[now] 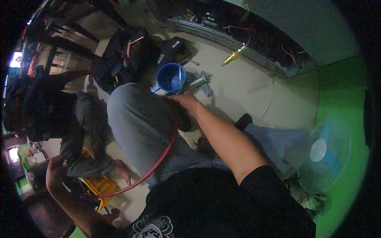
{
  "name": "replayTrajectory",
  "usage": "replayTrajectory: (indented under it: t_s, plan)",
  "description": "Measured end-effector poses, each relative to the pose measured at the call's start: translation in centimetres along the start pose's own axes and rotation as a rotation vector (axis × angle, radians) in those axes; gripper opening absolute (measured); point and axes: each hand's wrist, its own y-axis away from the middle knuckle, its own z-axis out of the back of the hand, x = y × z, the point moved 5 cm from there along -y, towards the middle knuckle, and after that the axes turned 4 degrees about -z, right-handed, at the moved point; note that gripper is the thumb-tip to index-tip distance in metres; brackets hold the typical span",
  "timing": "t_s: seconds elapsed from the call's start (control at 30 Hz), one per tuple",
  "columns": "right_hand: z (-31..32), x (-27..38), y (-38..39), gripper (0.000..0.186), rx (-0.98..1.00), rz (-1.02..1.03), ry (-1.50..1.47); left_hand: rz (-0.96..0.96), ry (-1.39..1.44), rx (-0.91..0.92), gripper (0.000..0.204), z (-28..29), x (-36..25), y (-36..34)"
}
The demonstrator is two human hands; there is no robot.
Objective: The person sits on the floor and works on the internal components of an appliance. They handle wires and connectors, use a soldering iron, and manipulate small metal parts with pliers.
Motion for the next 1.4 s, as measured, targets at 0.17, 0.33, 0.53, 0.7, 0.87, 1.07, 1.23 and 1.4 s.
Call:
replayTrajectory:
  t_s: [0.17, 0.33, 0.53, 0.7, 0.87, 1.07, 1.23, 1.4]
  plan:
    - [-2.0, 3.3, -0.6, 0.047, -0.181, 0.209, 0.255, 0.078, -0.08, -0.116, 0.033, -1.5, 0.5, 0.5]
    - [-2.7, 2.8, -0.2, 0.046, -0.131, 0.011, 0.425, -0.193, 0.375, -0.045, 0.033, -4.3, -4.6, 0.6]
    - [-4.4, 2.3, -1.7, 0.043, 0.082, -0.062, 0.136, -0.277, 0.366, 0.224, 0.027, -5.8, -8.2, 0.5]
    - [-4.9, 6.1, 0.3, 0.032, 0.096, 0.164, 0.324, -0.464, 0.445, 0.193, 0.026, -8.0, -9.4, 0.7]
    - [-2.6, 9.0, 11.3, 0.031, 0.171, 0.488, 0.163, -0.726, 0.993, -0.035, 0.035, -11.2, -13.9, -0.6]
    - [-0.7, 9.3, 22.0, 0.027, 0.207, 0.84, 0.11, -0.91, 1.202, 0.49, 0.037, -19.8, -26.3, -0.5]
    - [-0.4, 9.0, 24.8, 0.032, 0.359, 0.882, 0.01, -1.115, 1.084, 0.635, 0.027, -22.9, -31.4, 2.8]
    - [0.0, 9.0, 25.4, 0.028, 0.321, 0.976, 0.096, -1.287, 1.014, 0.365, 0.024, -22.7, -32.5, 3.8]
